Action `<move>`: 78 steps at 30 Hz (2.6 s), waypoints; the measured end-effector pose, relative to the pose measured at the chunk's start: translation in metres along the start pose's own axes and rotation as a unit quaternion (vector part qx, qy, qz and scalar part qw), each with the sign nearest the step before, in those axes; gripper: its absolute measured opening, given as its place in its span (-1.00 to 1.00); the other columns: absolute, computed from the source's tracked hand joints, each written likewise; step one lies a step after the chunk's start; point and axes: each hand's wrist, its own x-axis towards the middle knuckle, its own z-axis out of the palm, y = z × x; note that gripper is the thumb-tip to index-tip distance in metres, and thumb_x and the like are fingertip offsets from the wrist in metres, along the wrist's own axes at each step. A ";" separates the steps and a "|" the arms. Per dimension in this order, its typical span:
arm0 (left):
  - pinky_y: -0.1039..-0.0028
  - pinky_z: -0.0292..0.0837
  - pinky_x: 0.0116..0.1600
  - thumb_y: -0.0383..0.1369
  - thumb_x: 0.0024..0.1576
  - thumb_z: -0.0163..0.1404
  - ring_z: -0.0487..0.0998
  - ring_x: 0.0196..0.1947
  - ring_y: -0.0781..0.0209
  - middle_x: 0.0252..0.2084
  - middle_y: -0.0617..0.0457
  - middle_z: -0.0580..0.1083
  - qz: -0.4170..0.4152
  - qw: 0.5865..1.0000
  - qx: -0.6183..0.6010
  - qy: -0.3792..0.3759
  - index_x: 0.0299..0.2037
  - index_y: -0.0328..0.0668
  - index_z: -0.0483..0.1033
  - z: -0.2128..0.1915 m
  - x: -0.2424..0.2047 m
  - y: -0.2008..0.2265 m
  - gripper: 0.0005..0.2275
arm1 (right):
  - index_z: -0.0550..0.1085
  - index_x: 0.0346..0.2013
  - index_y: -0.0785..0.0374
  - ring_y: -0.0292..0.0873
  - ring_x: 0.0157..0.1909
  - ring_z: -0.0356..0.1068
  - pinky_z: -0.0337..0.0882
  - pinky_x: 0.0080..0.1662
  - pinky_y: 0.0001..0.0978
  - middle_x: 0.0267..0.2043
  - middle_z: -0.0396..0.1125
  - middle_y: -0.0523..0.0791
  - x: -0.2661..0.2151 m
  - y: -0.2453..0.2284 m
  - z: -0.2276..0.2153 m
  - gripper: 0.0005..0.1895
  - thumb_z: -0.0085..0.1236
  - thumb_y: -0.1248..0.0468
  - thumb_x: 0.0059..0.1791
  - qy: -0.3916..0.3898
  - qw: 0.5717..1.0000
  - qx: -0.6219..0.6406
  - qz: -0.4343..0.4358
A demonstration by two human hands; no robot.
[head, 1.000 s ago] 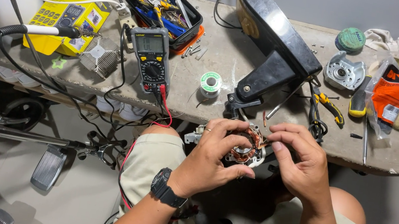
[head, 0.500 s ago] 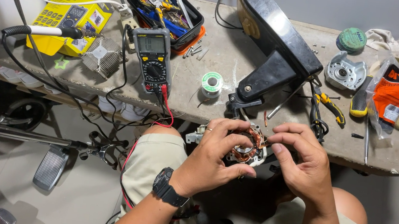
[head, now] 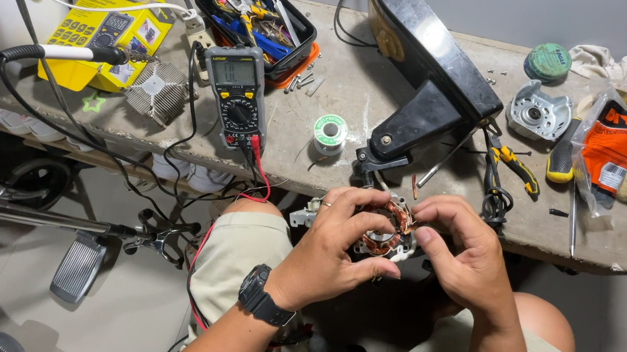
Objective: The person manipulates wires on a small electrical component, likely a stator, using a screwdriver and a multimeter. They briefly use a smartphone calculator while continuing to adjust the wires.
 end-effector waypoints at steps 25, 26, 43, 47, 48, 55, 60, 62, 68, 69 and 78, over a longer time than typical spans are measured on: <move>0.04 0.49 0.36 -0.39 0.37 0.25 0.60 0.26 -0.22 0.24 -0.04 0.61 0.021 0.996 0.028 0.086 -0.05 -0.03 0.66 0.022 0.005 -0.002 -0.96 | 0.70 -0.08 0.27 -0.20 -0.13 0.60 0.69 -0.05 -0.20 -0.18 0.65 -0.02 -0.004 0.003 0.011 -0.93 0.37 0.38 0.15 0.044 0.996 0.015 0.073; 0.06 0.46 0.38 -0.39 0.40 0.20 0.58 0.28 -0.22 0.25 -0.03 0.61 0.023 0.996 0.027 0.081 -0.06 -0.03 0.61 0.024 0.004 -0.001 -0.97 | 0.70 -0.08 0.27 -0.24 -0.14 0.57 0.69 -0.07 -0.21 -0.20 0.64 -0.02 -0.004 0.002 0.012 -0.94 0.37 0.38 0.15 0.045 0.996 0.019 0.072; 0.12 0.28 0.38 -0.33 0.54 -0.06 0.46 0.34 -0.19 0.31 0.01 0.56 0.025 0.996 0.066 0.051 -0.11 -0.02 0.39 0.031 0.003 0.000 -0.87 | 0.73 -0.09 0.22 -0.21 -0.26 0.56 0.66 -0.16 -0.22 -0.34 0.62 0.00 -0.002 -0.008 0.012 -0.94 0.38 0.36 0.14 0.057 0.995 0.016 0.078; 0.13 0.27 0.39 -0.32 0.54 -0.09 0.45 0.32 -0.19 0.31 -0.01 0.56 0.028 0.996 0.066 0.047 -0.12 -0.01 0.38 0.031 0.003 0.000 -0.85 | 0.73 -0.10 0.20 -0.18 -0.26 0.59 0.66 -0.16 -0.22 -0.34 0.63 -0.01 -0.002 -0.008 0.013 -0.94 0.39 0.35 0.14 0.056 0.995 0.012 0.079; 0.12 0.27 0.39 -0.32 0.55 -0.10 0.45 0.31 -0.19 0.30 -0.01 0.56 0.030 0.996 0.067 0.046 -0.13 -0.01 0.38 0.030 0.003 0.000 -0.85 | 0.73 -0.09 0.20 -0.18 -0.26 0.59 0.66 -0.17 -0.21 -0.34 0.63 -0.01 -0.001 -0.009 0.012 -0.94 0.39 0.35 0.14 0.056 0.995 0.009 0.077; 0.11 0.27 0.40 -0.32 0.55 -0.09 0.46 0.31 -0.19 0.30 0.00 0.56 0.039 0.996 0.072 0.044 -0.12 -0.01 0.38 0.030 0.002 -0.003 -0.85 | 0.72 -0.08 0.21 -0.23 -0.25 0.56 0.65 -0.15 -0.23 -0.34 0.64 -0.03 -0.002 -0.006 0.015 -0.93 0.38 0.36 0.15 0.060 0.995 0.019 0.082; 0.15 0.29 0.36 -0.26 0.53 -0.01 0.49 0.31 -0.19 0.29 -0.01 0.59 0.031 0.996 0.067 0.057 -0.08 -0.02 0.43 0.029 0.005 0.004 -0.87 | 0.73 -0.07 0.20 -0.22 -0.25 0.57 0.66 -0.14 -0.20 -0.35 0.64 -0.03 -0.004 -0.009 0.016 -0.90 0.38 0.38 0.12 0.079 0.993 0.021 0.085; 0.16 0.30 0.34 -0.27 0.52 0.01 0.49 0.30 -0.18 0.28 0.00 0.59 0.031 0.996 0.063 0.057 -0.06 -0.02 0.45 0.031 0.004 0.001 -0.89 | 0.73 -0.07 0.19 -0.22 -0.25 0.57 0.66 -0.14 -0.22 -0.35 0.64 -0.03 -0.004 -0.010 0.017 -0.90 0.38 0.37 0.12 0.089 0.992 0.012 0.086; 0.18 0.31 0.29 -0.28 0.50 0.04 0.51 0.26 -0.17 0.25 0.02 0.60 0.032 0.995 0.066 0.067 -0.01 -0.01 0.53 0.032 0.006 0.001 -0.92 | 0.74 -0.04 0.19 -0.23 -0.23 0.60 0.67 -0.13 -0.24 -0.31 0.68 -0.04 -0.009 -0.018 0.024 -0.87 0.36 0.39 0.13 0.111 0.989 0.003 0.098; 0.20 0.30 0.28 -0.27 0.50 0.03 0.51 0.26 -0.15 0.25 0.05 0.61 0.027 0.994 0.072 0.072 -0.02 0.01 0.55 0.032 0.005 0.000 -0.91 | 0.74 -0.01 0.19 -0.23 -0.20 0.62 0.68 -0.10 -0.24 -0.28 0.70 -0.05 -0.009 -0.020 0.025 -0.84 0.35 0.39 0.13 0.110 0.989 0.007 0.103; 0.22 0.26 0.25 -0.18 0.54 -0.06 0.47 0.23 -0.09 0.23 0.14 0.59 0.030 0.990 0.097 0.093 -0.06 0.08 0.52 0.044 -0.001 -0.016 -0.83 | 0.69 0.18 0.24 -0.16 -0.03 0.68 0.69 0.05 -0.15 -0.10 0.71 -0.03 -0.025 -0.024 0.043 -0.71 0.33 0.41 0.15 0.146 0.983 0.018 0.109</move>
